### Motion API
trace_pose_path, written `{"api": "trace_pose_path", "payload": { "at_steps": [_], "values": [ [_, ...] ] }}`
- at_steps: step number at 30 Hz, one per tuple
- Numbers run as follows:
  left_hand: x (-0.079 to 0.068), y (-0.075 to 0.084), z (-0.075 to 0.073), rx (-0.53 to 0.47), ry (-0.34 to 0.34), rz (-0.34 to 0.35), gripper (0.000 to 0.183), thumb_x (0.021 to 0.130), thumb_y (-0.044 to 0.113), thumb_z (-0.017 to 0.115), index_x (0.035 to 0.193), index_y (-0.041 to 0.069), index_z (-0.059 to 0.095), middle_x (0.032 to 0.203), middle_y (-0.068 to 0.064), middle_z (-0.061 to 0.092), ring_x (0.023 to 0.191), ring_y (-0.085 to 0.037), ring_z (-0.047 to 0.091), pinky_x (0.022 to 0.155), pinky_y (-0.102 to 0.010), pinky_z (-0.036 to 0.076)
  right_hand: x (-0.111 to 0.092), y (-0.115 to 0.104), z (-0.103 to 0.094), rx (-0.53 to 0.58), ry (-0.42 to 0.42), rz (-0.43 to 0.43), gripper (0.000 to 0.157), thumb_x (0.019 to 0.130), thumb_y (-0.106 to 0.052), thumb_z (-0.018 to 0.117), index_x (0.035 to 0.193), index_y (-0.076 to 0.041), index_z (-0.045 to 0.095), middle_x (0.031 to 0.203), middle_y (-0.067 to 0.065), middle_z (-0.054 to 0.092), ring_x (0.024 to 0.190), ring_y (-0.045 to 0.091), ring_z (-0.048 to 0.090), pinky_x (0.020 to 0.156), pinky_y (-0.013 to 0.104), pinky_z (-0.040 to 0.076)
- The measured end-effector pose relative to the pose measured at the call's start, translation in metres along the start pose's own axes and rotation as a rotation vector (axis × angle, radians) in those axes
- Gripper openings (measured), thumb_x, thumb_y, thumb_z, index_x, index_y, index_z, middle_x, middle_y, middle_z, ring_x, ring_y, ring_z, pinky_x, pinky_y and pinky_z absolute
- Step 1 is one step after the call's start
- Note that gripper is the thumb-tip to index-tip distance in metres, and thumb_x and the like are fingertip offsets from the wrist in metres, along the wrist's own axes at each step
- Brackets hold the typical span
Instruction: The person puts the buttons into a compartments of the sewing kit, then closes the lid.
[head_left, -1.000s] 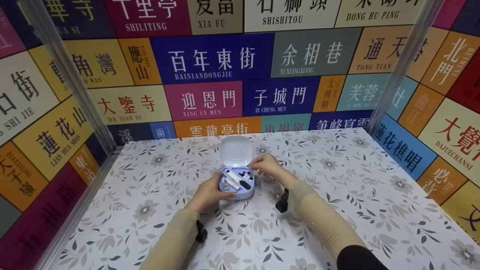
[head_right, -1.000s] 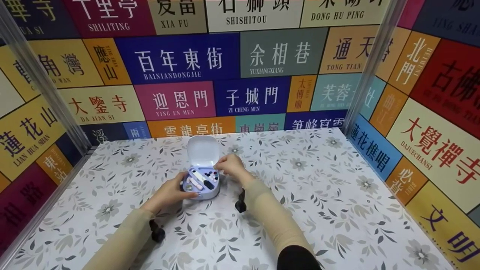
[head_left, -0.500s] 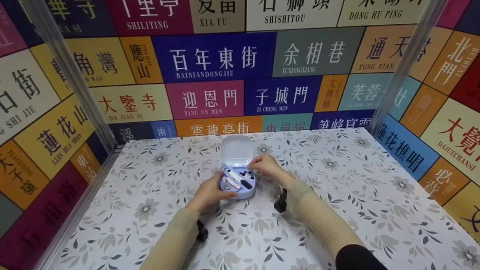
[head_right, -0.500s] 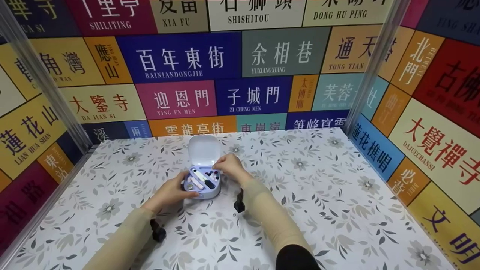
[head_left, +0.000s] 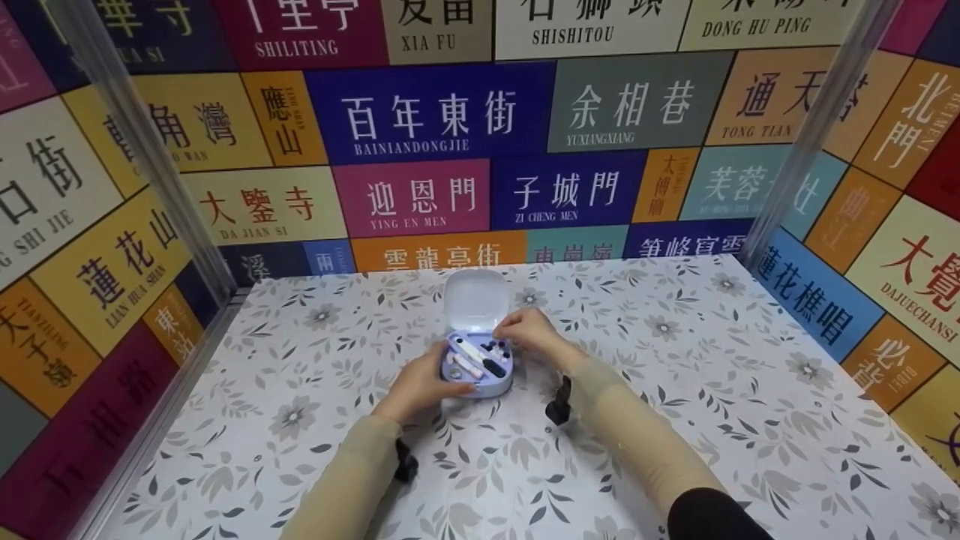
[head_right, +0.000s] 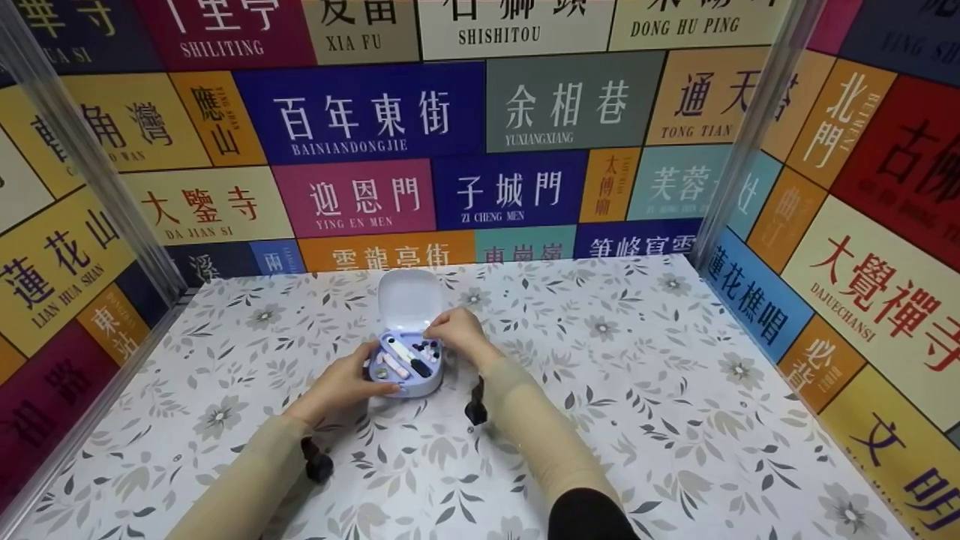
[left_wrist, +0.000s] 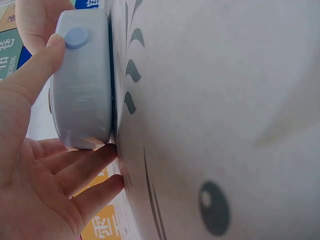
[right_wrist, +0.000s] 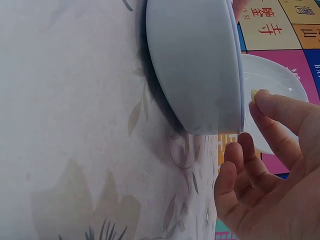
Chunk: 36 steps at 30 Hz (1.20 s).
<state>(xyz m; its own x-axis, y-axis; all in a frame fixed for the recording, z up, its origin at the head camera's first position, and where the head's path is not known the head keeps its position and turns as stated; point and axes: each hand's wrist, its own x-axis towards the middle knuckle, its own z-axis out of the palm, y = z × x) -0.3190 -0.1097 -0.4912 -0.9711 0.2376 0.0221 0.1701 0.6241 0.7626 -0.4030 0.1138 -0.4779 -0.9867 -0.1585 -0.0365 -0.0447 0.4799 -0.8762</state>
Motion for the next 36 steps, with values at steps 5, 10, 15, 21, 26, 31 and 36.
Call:
{"api": "trace_pose_path", "payload": {
  "at_steps": [5, 10, 15, 21, 26, 31, 36],
  "values": [
    [0.000, -0.001, 0.000, -0.001, 0.002, 0.011, 0.098, 0.069, 0.045, 0.084, 0.148, 0.013, 0.037, 0.143, -0.010, 0.049, 0.129, -0.029, 0.046, 0.111, -0.046, 0.030, 0.002, 0.001, 0.004, -0.017, 0.022, -0.024, 0.013, 0.076, -0.014, 0.078, 0.085, -0.004, 0.075, 0.079, 0.001, 0.068, 0.071, 0.014, 0.054, 0.064, 0.024, 0.045],
    [-0.001, -0.003, 0.000, 0.009, 0.000, 0.021, 0.098, 0.069, 0.046, 0.084, 0.148, 0.012, 0.037, 0.141, -0.011, 0.051, 0.128, -0.030, 0.047, 0.110, -0.046, 0.032, 0.004, 0.001, 0.007, -0.029, 0.027, -0.039, 0.013, 0.075, -0.013, 0.078, 0.084, -0.004, 0.075, 0.076, -0.001, 0.067, 0.068, 0.013, 0.053, 0.061, 0.023, 0.044],
    [-0.002, -0.003, 0.000, 0.031, 0.005, 0.022, 0.098, 0.070, 0.048, 0.083, 0.147, 0.009, 0.037, 0.140, -0.015, 0.052, 0.126, -0.032, 0.049, 0.109, -0.045, 0.034, 0.005, 0.001, 0.009, -0.082, 0.027, -0.051, 0.016, 0.075, -0.015, 0.079, 0.085, -0.004, 0.076, 0.076, -0.002, 0.069, 0.068, 0.012, 0.053, 0.062, 0.023, 0.044],
    [-0.004, -0.002, 0.001, 0.010, 0.000, 0.009, 0.099, 0.071, 0.047, 0.083, 0.149, 0.010, 0.034, 0.144, -0.014, 0.047, 0.130, -0.031, 0.045, 0.112, -0.046, 0.030, 0.006, 0.002, 0.010, -0.090, -0.001, 0.004, 0.015, 0.077, -0.018, 0.080, 0.086, -0.007, 0.076, 0.081, 0.000, 0.070, 0.078, 0.016, 0.059, 0.075, 0.028, 0.048],
    [-0.004, -0.002, 0.001, 0.006, 0.001, 0.008, 0.101, 0.071, 0.047, 0.083, 0.150, 0.010, 0.033, 0.145, -0.014, 0.046, 0.131, -0.031, 0.043, 0.112, -0.046, 0.030, 0.006, 0.001, 0.011, -0.100, 0.008, 0.014, 0.015, 0.077, -0.018, 0.080, 0.086, -0.007, 0.076, 0.081, 0.000, 0.070, 0.078, 0.016, 0.059, 0.075, 0.029, 0.049],
    [-0.003, -0.002, -0.001, 0.015, 0.007, 0.029, 0.100, 0.071, 0.048, 0.083, 0.150, 0.009, 0.034, 0.145, -0.014, 0.047, 0.130, -0.031, 0.045, 0.111, -0.045, 0.031, 0.006, 0.000, 0.013, -0.085, 0.020, 0.004, 0.013, 0.078, -0.017, 0.078, 0.085, -0.007, 0.076, 0.080, 0.000, 0.070, 0.076, 0.015, 0.058, 0.071, 0.026, 0.048],
    [-0.001, -0.003, -0.001, 0.012, 0.009, 0.038, 0.099, 0.071, 0.048, 0.082, 0.149, 0.010, 0.036, 0.144, -0.013, 0.048, 0.130, -0.030, 0.045, 0.111, -0.044, 0.031, 0.007, -0.001, 0.014, -0.068, 0.015, 0.004, 0.013, 0.078, -0.016, 0.079, 0.086, -0.006, 0.076, 0.081, 0.001, 0.071, 0.076, 0.016, 0.060, 0.071, 0.026, 0.049]
  ]
}}
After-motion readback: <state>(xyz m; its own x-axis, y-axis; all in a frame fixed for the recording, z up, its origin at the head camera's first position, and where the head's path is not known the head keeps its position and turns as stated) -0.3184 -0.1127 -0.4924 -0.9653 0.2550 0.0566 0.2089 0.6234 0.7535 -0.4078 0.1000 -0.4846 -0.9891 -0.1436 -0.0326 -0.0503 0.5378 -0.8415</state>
